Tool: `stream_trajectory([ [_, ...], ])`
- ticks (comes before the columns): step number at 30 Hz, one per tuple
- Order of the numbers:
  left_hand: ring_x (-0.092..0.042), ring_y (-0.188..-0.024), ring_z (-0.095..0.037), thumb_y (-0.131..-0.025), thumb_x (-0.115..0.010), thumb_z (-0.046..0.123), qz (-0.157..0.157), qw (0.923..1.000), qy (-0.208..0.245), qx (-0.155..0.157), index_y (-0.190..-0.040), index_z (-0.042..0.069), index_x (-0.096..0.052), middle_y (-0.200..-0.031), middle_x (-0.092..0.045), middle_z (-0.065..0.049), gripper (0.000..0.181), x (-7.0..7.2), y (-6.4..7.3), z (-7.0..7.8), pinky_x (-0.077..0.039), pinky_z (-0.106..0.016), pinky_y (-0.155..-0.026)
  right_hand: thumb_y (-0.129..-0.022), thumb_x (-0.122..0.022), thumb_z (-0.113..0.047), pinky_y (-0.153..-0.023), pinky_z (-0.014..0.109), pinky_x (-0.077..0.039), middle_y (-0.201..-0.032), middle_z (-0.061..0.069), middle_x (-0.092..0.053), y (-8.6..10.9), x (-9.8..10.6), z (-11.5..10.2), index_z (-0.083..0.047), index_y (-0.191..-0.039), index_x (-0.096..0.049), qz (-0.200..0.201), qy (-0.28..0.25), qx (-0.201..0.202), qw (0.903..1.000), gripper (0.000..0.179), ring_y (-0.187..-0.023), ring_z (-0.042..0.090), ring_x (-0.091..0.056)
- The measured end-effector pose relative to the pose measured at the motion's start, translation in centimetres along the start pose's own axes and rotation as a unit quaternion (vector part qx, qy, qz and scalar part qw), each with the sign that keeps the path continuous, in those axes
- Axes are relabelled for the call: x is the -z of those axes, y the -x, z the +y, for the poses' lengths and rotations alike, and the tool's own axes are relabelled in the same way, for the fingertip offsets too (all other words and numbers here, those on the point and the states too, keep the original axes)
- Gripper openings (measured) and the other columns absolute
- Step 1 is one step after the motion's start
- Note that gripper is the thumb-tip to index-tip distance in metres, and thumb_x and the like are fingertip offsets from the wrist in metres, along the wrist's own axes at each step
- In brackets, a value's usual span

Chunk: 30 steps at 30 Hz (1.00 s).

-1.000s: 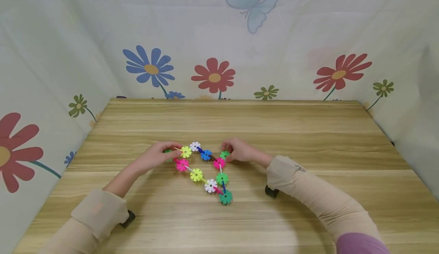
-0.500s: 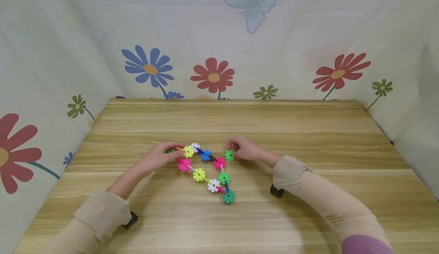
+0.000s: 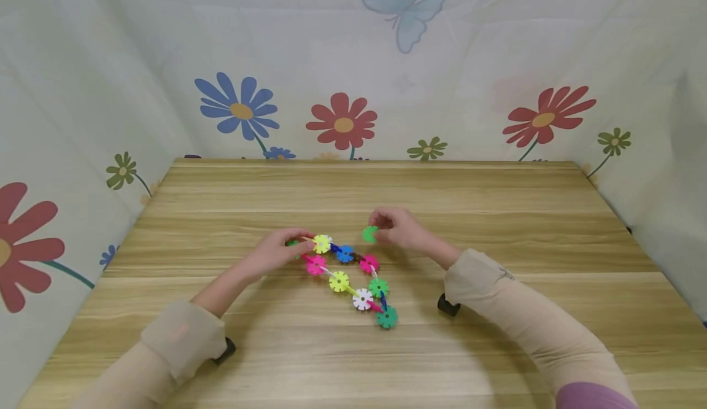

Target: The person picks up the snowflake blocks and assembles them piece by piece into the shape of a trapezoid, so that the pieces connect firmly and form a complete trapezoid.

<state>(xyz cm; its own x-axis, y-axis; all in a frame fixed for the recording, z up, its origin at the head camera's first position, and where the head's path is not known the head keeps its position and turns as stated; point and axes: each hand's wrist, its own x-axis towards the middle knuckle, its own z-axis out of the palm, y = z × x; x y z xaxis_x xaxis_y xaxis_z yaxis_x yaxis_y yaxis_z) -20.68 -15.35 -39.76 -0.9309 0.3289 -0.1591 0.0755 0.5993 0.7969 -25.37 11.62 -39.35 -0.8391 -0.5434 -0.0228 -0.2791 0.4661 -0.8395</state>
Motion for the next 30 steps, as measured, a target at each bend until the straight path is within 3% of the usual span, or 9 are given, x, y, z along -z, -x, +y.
stream_trajectory([
  [7,-0.054,-0.094,-0.019,-0.085,-0.056,0.036,-0.004,0.9999,-0.005,-0.014,-0.115,0.013,-0.058,-0.105,-0.062,-0.006,0.038,-0.9,-0.5,1.1,-0.045,-0.028,-0.074,-0.078,-0.057,0.009,-0.072,0.034,-0.05,-0.086,0.019,-0.058,0.2,-0.8,-0.9,0.002,-0.088,-0.056,0.008,-0.024,0.012,0.9996,0.012,-0.08,0.029,-0.056],
  [13,-0.054,-0.091,-0.019,-0.084,-0.057,0.033,-0.008,0.9997,0.004,-0.023,-0.113,0.013,-0.059,-0.103,-0.062,-0.006,0.035,-1.4,-0.9,1.5,-0.045,-0.027,-0.073,-0.078,-0.058,0.007,-0.067,0.024,-0.048,-0.084,0.015,-0.058,0.6,-1.3,-1.8,0.002,-0.088,-0.057,0.009,-0.021,0.013,0.9996,0.011,-0.072,0.017,-0.055],
  [18,-0.055,-0.091,-0.018,-0.084,-0.057,0.034,-0.011,0.9997,0.007,-0.021,-0.113,0.014,-0.059,-0.102,-0.062,-0.005,0.035,-1.6,-1.1,1.8,-0.045,-0.027,-0.074,-0.078,-0.059,0.006,-0.063,0.023,-0.048,-0.08,0.012,-0.058,0.5,-1.8,-1.4,0.001,-0.086,-0.057,0.003,-0.025,0.026,0.9993,0.009,-0.067,0.013,-0.054],
  [26,-0.055,-0.091,-0.017,-0.085,-0.056,0.034,-0.016,0.9995,0.013,-0.022,-0.113,0.015,-0.059,-0.102,-0.062,-0.004,0.034,-1.8,-1.1,2.0,-0.045,-0.028,-0.075,-0.079,-0.057,0.007,-0.06,0.029,-0.051,-0.08,0.02,-0.059,0.5,-2.4,-1.3,0.006,-0.089,-0.055,-0.009,-0.054,0.042,0.9976,0.01,-0.069,0.031,-0.061],
  [30,-0.055,-0.091,-0.016,-0.085,-0.056,0.035,-0.015,0.9996,0.011,-0.02,-0.112,0.015,-0.059,-0.102,-0.062,-0.004,0.034,-1.8,-1.2,1.9,-0.045,-0.027,-0.075,-0.08,-0.057,0.007,-0.06,0.03,-0.051,-0.08,0.019,-0.058,0.5,-2.5,-1.2,0.006,-0.09,-0.055,-0.004,-0.063,0.036,0.9974,0.01,-0.07,0.032,-0.061],
])
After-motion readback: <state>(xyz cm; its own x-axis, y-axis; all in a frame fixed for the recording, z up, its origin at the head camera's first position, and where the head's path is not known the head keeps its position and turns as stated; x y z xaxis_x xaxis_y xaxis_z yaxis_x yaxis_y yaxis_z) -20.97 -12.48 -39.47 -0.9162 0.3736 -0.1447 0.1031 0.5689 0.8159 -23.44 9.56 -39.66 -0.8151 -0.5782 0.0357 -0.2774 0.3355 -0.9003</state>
